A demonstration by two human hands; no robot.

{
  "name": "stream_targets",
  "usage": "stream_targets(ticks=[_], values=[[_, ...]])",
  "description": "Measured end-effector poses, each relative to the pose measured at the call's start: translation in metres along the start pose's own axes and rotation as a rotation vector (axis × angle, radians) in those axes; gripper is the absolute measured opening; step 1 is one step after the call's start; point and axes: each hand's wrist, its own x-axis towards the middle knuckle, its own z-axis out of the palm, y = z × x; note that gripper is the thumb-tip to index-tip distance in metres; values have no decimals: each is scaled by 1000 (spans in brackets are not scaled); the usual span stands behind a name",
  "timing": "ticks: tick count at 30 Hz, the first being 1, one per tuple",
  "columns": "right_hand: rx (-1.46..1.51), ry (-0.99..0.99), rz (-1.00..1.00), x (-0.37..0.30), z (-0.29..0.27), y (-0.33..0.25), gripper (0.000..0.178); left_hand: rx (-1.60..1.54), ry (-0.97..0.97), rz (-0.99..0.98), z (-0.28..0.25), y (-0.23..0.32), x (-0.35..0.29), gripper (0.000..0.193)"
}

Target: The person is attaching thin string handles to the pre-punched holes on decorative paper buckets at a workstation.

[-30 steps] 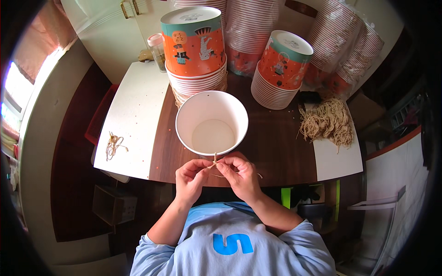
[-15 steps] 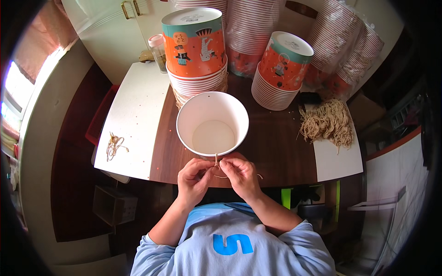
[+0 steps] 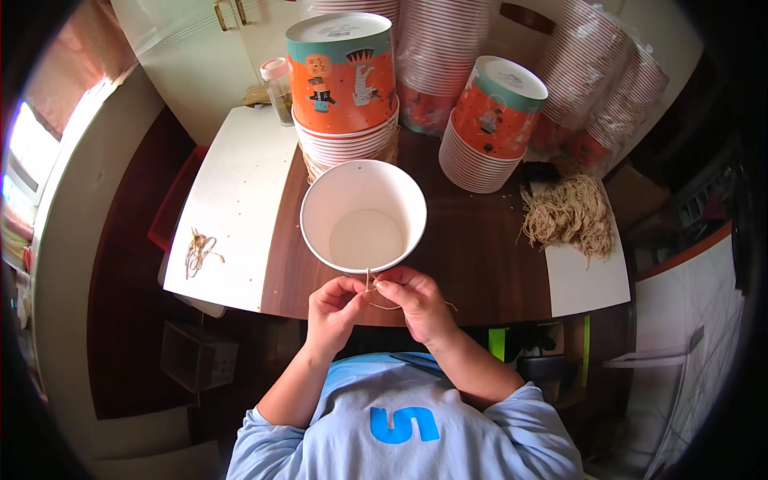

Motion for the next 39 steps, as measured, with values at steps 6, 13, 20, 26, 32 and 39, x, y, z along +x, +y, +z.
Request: stream_targets(ticks=[6, 13, 20, 26, 32, 39], values=[[-445, 57, -209, -2, 4, -1, 11, -171, 22, -93, -1, 0, 2, 5], [-274, -5, -145, -4, 3, 2, 12, -234, 12, -128, 0, -2, 3, 5], [-448, 45, -219, -3, 1, 4, 10, -252, 11, -148, 1, -2, 3, 5], [-445, 61, -219, -3, 1, 0, 11, -314, -13, -117, 1, 1, 2, 11], [-605, 60, -253, -5, 0, -1, 10, 66, -8, 152, 8, -2, 0, 23], [-563, 84, -286, -6, 2, -2, 9, 226, 36, 167, 12, 7, -2, 9]])
